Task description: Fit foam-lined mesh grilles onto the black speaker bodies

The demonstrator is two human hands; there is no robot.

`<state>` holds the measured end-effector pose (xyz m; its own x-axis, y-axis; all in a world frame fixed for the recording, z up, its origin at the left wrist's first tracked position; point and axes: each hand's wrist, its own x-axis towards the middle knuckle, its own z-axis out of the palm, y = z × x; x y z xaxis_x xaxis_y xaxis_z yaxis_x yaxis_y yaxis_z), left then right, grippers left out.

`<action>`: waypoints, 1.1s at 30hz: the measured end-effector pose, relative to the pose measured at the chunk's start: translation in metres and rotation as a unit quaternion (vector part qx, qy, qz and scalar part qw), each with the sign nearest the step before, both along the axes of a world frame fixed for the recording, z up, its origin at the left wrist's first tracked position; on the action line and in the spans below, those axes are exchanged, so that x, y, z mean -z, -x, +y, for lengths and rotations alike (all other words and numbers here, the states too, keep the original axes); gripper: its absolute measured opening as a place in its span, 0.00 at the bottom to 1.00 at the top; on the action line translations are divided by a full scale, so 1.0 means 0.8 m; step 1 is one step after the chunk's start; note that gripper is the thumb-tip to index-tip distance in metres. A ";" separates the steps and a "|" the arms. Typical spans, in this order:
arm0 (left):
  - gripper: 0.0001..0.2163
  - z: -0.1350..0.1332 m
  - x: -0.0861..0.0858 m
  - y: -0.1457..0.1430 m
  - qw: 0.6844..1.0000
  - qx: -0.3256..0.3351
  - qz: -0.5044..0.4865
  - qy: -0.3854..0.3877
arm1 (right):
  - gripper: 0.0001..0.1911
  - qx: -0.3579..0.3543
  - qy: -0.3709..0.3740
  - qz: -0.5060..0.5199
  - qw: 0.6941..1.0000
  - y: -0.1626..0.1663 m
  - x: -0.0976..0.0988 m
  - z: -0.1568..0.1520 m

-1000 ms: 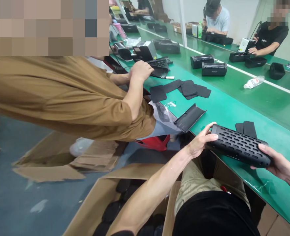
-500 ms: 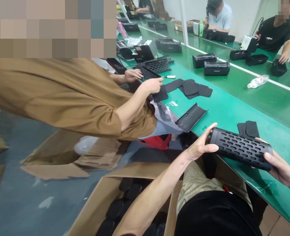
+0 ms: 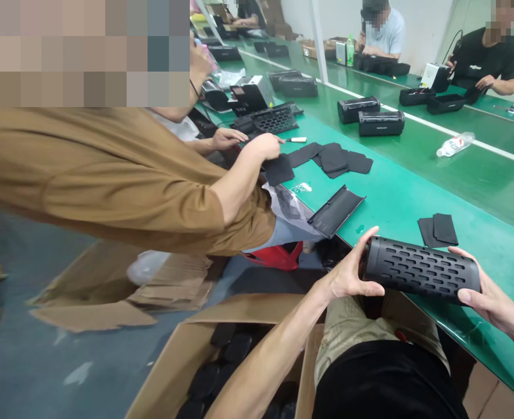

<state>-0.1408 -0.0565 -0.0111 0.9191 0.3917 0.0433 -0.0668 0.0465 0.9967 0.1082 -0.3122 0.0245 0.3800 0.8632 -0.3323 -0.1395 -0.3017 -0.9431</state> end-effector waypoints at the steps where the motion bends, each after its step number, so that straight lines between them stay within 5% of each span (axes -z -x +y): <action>1: 0.65 0.001 -0.002 0.002 1.000 -0.002 0.005 -0.014 | 0.58 -0.009 0.002 -0.005 1.000 -0.002 0.002 -0.001; 6: 0.56 -0.001 -0.004 0.009 0.999 -0.008 0.003 -0.047 | 0.70 -0.070 -0.002 -0.053 0.996 -0.011 0.016 -0.002; 11: 0.57 -0.005 0.004 0.016 0.999 -0.025 0.015 -0.041 | 0.63 -0.063 -0.012 -0.085 0.994 -0.007 0.020 -0.001; 19: 0.62 -0.012 0.018 0.040 1.000 -0.011 0.005 -0.002 | 0.66 -0.070 0.021 -0.105 0.992 0.001 0.012 -0.001; 22: 0.64 -0.029 0.020 0.082 0.998 -0.043 -0.003 0.055 | 0.66 -0.082 0.044 -0.108 0.990 0.035 0.009 -0.004; 27: 0.69 -0.081 0.001 0.202 0.982 -0.137 0.046 0.118 | 0.66 -0.127 0.085 -0.020 0.988 0.130 0.022 -0.013; 33: 0.62 -0.129 -0.011 0.297 0.947 -0.189 0.261 0.018 | 0.66 -0.255 0.119 0.140 0.949 0.194 0.121 0.010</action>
